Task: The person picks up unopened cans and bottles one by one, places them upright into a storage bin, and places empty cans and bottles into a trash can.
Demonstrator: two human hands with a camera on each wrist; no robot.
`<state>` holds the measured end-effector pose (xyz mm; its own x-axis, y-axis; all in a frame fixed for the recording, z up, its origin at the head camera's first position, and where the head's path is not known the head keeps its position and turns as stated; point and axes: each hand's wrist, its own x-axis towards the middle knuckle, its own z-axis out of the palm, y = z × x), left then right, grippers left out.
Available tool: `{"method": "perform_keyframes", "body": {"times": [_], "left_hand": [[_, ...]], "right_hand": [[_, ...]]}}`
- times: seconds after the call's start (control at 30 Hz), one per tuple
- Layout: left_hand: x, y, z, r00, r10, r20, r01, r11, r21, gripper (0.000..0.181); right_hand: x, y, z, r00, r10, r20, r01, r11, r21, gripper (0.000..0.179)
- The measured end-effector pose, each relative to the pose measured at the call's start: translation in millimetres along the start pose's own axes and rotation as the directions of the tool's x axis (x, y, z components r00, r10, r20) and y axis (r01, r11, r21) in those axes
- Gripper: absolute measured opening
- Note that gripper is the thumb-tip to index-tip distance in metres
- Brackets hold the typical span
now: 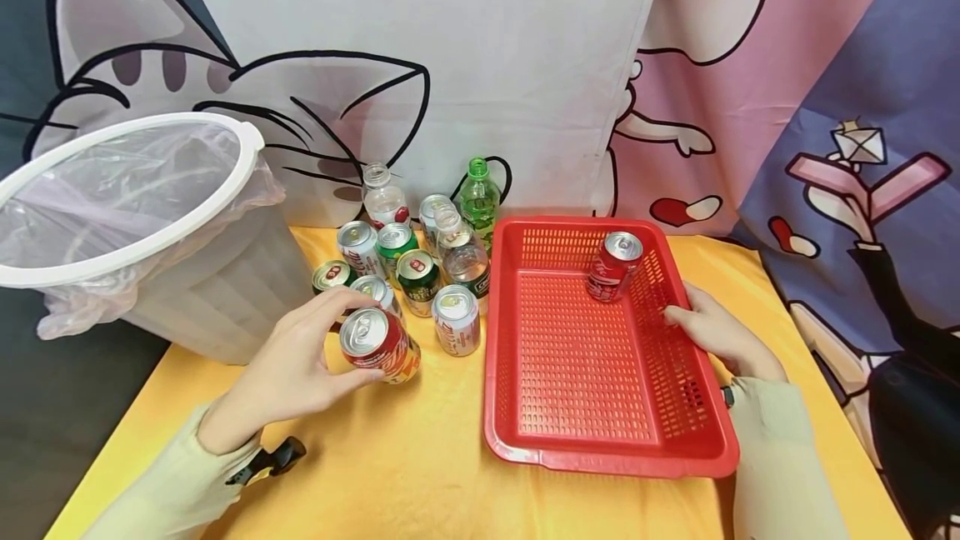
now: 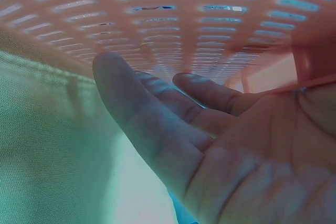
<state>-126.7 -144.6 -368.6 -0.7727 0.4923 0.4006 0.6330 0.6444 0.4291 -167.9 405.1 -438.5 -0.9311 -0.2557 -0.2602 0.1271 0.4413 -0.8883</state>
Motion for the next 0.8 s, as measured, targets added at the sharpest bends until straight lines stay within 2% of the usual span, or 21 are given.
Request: {"method": "perform_keyframes", "body": {"times": [0.4,0.57,0.8], "left_hand": [[33.9,26.8,5.9,0.991,0.081,-0.110,-0.095,0.987,-0.131,0.074],[48.7,38.1,11.7,0.983,0.130,-0.131,-0.150,0.976,-0.155,0.072],[73.3,52.0,26.1,0.970,0.210,-0.126,-0.230,0.957,-0.175,0.070]], "right_hand": [[-0.9,0,1,1.000,-0.008,0.003,0.008,1.000,0.006,0.050],[-0.8,1,1,1.000,-0.003,-0.001,0.003,1.000,-0.009,0.050],[-0.7,2,0,1.000,-0.002,-0.003,0.002,1.000,-0.015,0.052]]}}
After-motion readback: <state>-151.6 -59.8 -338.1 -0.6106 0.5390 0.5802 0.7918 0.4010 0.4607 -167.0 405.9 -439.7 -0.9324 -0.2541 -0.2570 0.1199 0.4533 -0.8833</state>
